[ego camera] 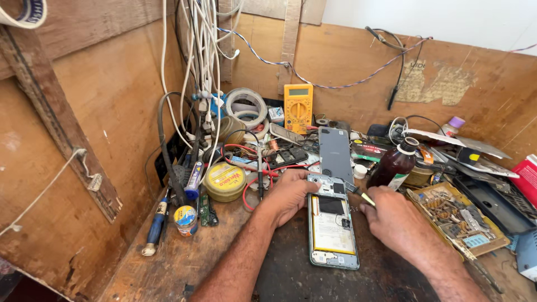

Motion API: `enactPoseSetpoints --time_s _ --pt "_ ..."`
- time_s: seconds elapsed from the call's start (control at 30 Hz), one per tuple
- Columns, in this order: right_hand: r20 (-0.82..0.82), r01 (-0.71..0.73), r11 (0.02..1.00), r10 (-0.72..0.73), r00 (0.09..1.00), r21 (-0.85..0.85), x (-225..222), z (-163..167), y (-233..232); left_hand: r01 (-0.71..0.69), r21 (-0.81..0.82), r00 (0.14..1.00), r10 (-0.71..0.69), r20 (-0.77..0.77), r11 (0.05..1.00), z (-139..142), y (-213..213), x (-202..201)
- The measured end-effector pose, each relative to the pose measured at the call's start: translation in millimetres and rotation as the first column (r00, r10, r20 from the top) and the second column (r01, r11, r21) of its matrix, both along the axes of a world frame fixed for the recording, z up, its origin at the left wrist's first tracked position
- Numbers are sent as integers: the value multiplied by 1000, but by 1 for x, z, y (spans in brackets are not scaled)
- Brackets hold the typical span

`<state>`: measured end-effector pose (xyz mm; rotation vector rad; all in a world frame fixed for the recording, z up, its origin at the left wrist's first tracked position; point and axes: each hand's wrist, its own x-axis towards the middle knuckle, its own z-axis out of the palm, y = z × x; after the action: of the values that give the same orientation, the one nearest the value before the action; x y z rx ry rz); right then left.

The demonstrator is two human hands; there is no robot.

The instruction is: The person repairs a disassembled smartphone on a cluttered workbench, holding the phone body with one hand while using a small pry tool in the other hand to work on internal components near the battery and board. They reposition the phone and its back cover as they continue working on the internals.

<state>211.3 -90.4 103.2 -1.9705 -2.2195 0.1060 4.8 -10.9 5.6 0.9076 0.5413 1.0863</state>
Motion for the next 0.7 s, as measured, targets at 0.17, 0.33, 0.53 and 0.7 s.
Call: enactPoseSetpoints --time_s 0.17,0.33,0.53,0.7 --pt "-86 -42 993 52 995 115 12 0 4 1 -36 1000 0 19 999 2 -2 1" --pt "-334 -40 987 90 938 156 11 5 15 -18 -56 997 22 77 998 2 -2 -1" --pt "-780 54 997 -73 622 -51 -7 2 35 -13 -8 996 14 90 1000 6 -6 -2" --pt "-903 -13 974 214 372 225 -19 -9 50 -1 1 999 1 45 1000 10 -9 -3"
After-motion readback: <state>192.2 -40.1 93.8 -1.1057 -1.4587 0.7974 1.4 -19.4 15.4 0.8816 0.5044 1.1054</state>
